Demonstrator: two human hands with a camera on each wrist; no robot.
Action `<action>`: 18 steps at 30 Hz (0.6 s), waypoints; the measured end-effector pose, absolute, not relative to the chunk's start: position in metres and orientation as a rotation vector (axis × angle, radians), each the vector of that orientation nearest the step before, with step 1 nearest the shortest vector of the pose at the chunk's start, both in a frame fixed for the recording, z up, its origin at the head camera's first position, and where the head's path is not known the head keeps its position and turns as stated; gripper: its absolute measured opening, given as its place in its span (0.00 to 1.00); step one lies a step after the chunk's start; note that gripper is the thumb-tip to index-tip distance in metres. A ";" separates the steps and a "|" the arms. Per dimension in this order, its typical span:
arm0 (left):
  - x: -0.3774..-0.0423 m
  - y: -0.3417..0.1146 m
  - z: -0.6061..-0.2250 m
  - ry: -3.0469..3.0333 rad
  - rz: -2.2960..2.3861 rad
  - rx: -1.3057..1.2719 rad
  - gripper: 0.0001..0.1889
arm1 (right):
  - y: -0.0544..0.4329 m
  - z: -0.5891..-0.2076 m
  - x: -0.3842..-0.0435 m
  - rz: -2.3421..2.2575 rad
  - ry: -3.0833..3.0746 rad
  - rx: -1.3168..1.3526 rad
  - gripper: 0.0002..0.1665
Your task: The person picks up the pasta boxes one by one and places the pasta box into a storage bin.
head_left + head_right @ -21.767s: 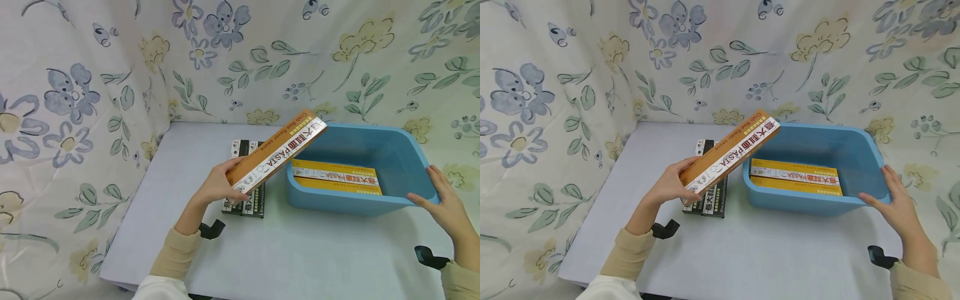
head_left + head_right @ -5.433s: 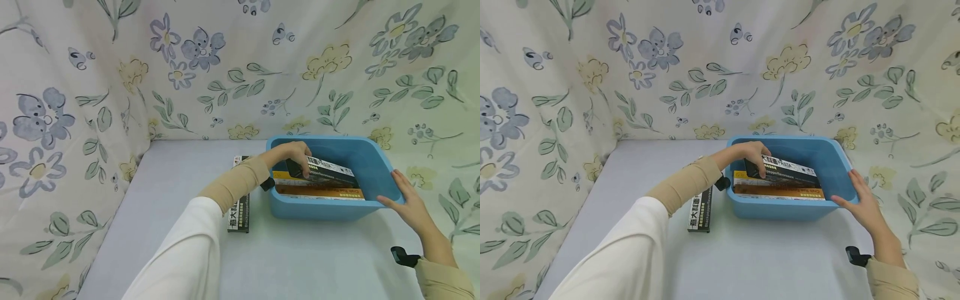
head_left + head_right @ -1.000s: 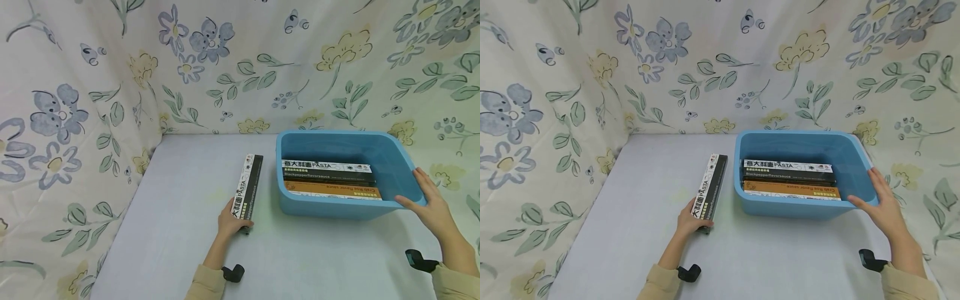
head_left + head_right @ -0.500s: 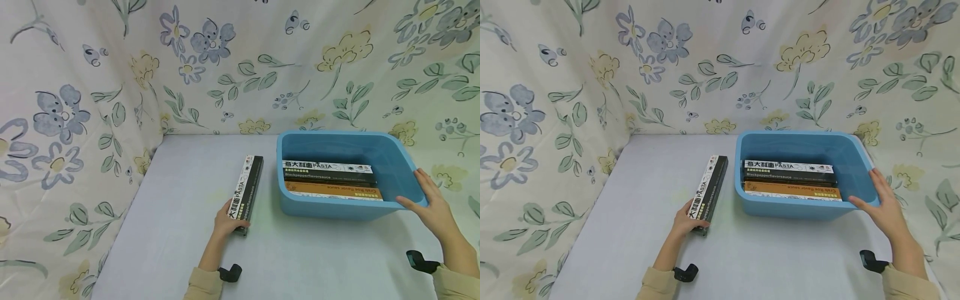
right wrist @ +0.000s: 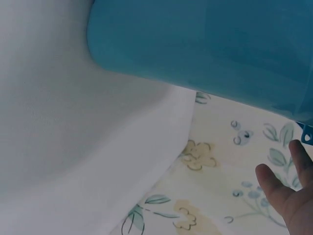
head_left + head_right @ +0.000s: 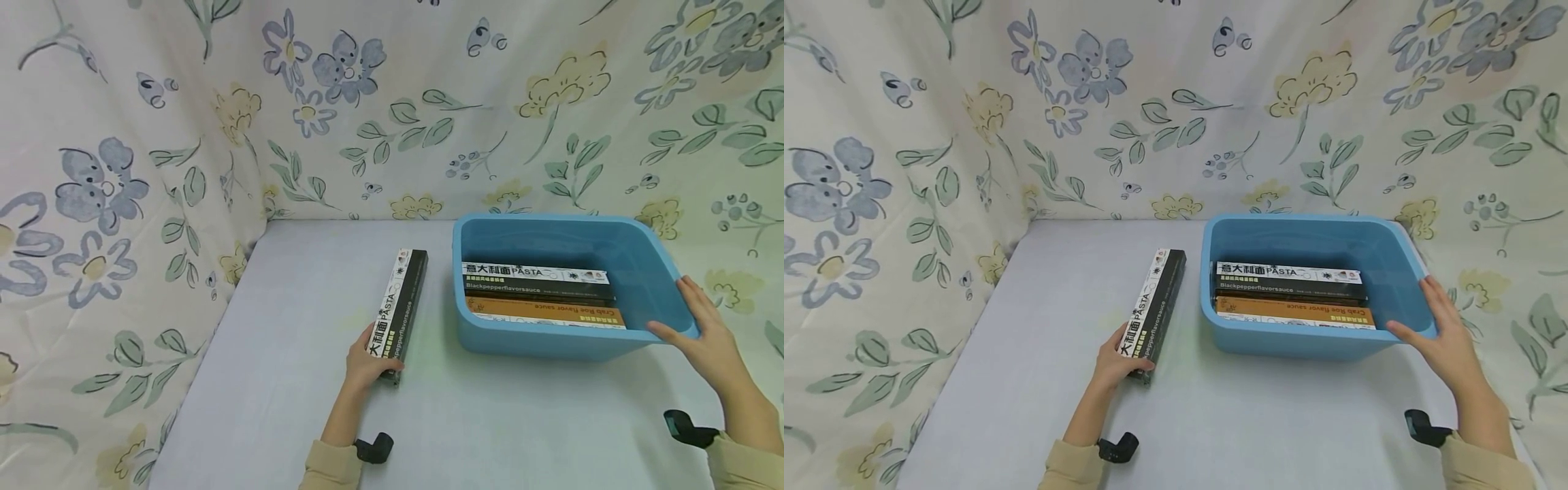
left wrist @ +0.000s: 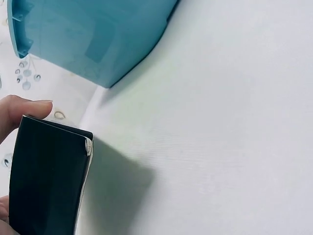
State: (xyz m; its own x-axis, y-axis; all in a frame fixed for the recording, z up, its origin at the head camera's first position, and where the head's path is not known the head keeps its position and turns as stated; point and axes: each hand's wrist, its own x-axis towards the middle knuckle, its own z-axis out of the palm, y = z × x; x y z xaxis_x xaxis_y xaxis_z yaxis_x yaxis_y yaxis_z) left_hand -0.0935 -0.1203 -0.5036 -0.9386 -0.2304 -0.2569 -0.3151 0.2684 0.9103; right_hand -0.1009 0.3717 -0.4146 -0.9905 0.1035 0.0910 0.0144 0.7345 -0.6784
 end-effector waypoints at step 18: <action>-0.093 -0.136 -0.469 2.391 1.955 -0.562 0.55 | 0.373 -0.415 -0.101 1.081 -2.816 -0.089 0.53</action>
State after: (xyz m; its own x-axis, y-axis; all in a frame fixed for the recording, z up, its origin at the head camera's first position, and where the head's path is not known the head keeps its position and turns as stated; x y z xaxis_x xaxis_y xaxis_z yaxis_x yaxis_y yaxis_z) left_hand -0.0932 -0.1357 -0.4692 -0.9359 -0.2709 -0.2250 -0.2744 0.1604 0.9481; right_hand -0.1008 0.3727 -0.4148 -0.9906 0.0991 0.0944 0.0104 0.7427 -0.6696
